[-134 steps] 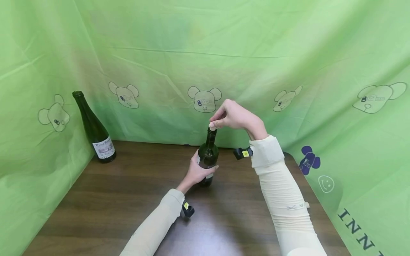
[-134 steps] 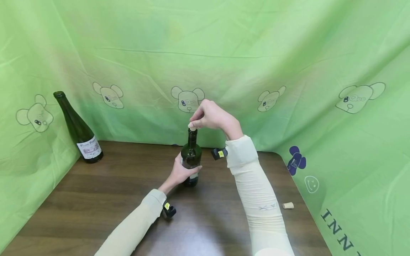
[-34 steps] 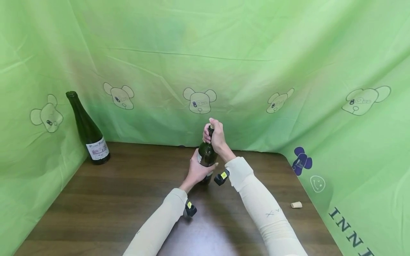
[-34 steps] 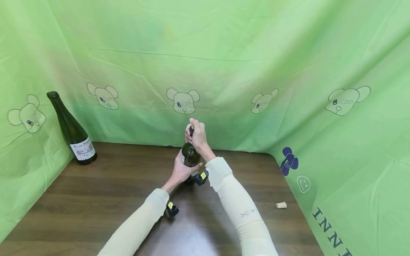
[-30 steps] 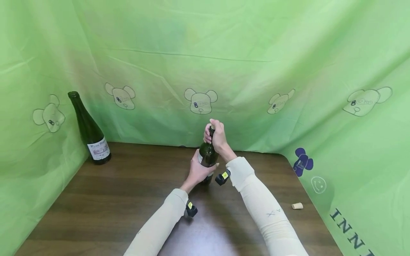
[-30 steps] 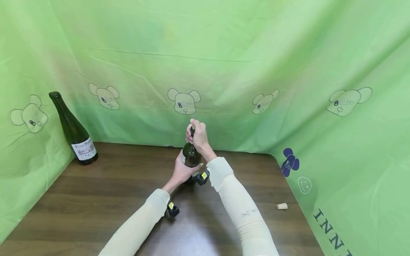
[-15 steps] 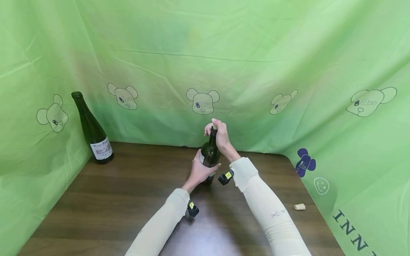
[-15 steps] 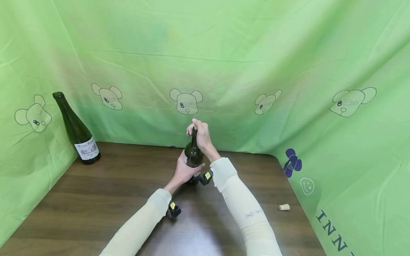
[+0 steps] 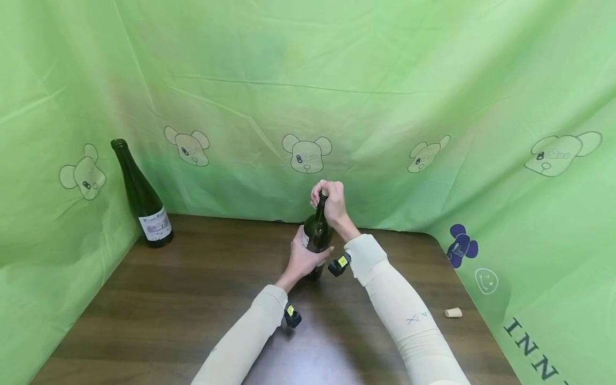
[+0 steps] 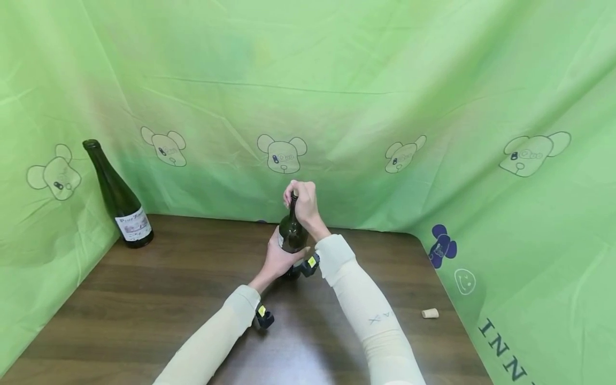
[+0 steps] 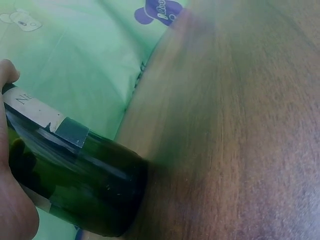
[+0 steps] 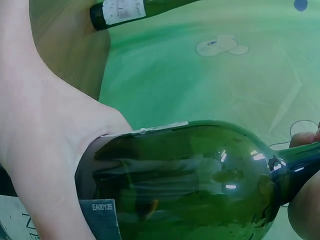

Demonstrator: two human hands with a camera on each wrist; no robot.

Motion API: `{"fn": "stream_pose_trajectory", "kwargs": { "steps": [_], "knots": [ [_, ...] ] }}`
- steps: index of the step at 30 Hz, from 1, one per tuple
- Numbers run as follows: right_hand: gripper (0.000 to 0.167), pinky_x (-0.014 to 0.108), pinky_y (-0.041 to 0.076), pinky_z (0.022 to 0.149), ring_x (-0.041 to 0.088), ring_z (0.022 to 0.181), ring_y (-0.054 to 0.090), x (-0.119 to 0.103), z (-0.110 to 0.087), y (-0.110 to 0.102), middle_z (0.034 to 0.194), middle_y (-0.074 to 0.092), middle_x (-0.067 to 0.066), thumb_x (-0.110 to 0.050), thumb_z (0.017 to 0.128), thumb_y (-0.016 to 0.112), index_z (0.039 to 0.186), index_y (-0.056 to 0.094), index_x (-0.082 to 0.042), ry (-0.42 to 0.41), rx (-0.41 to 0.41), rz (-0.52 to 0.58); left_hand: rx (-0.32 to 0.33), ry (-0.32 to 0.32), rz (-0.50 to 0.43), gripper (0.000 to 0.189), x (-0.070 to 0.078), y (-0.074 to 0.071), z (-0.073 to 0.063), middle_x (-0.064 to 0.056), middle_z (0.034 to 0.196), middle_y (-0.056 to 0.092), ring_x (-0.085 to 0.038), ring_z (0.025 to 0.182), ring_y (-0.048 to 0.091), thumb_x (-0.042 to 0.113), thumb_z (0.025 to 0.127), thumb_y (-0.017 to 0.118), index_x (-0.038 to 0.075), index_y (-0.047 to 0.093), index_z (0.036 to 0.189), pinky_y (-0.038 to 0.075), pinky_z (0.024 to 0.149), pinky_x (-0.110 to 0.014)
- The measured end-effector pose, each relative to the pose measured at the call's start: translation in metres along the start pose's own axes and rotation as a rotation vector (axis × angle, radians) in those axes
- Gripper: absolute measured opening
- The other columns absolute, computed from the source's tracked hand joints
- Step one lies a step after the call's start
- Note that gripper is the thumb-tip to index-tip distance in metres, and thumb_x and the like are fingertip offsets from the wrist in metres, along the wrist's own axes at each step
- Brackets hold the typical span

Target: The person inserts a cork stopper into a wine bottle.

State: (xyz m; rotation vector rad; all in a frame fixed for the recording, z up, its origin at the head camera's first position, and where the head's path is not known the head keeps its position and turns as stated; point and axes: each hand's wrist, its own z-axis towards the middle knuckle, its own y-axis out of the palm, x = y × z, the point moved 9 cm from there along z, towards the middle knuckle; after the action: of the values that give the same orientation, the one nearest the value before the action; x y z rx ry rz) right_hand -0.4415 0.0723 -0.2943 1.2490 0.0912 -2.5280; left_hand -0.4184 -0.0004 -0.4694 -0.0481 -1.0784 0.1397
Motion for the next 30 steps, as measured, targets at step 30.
{"fn": "stream_pose_trajectory", "kwargs": {
  "steps": [30],
  "knots": [
    [0.051,0.028,0.033,0.039,0.014,0.039,0.036,0.0041,-0.0018,-0.0002,0.046,0.041,-0.004,-0.019,0.098,0.018,0.054,0.04,-0.004,0.032,0.032,0.045,0.025,-0.002,0.025,0.076,-0.0001,-0.0009,-0.0024,-0.002,0.115,0.067,-0.018,0.102,0.065,0.037,0.072,0.091,0.018,0.051,0.132,0.053,0.093,-0.04]
  ]
}}
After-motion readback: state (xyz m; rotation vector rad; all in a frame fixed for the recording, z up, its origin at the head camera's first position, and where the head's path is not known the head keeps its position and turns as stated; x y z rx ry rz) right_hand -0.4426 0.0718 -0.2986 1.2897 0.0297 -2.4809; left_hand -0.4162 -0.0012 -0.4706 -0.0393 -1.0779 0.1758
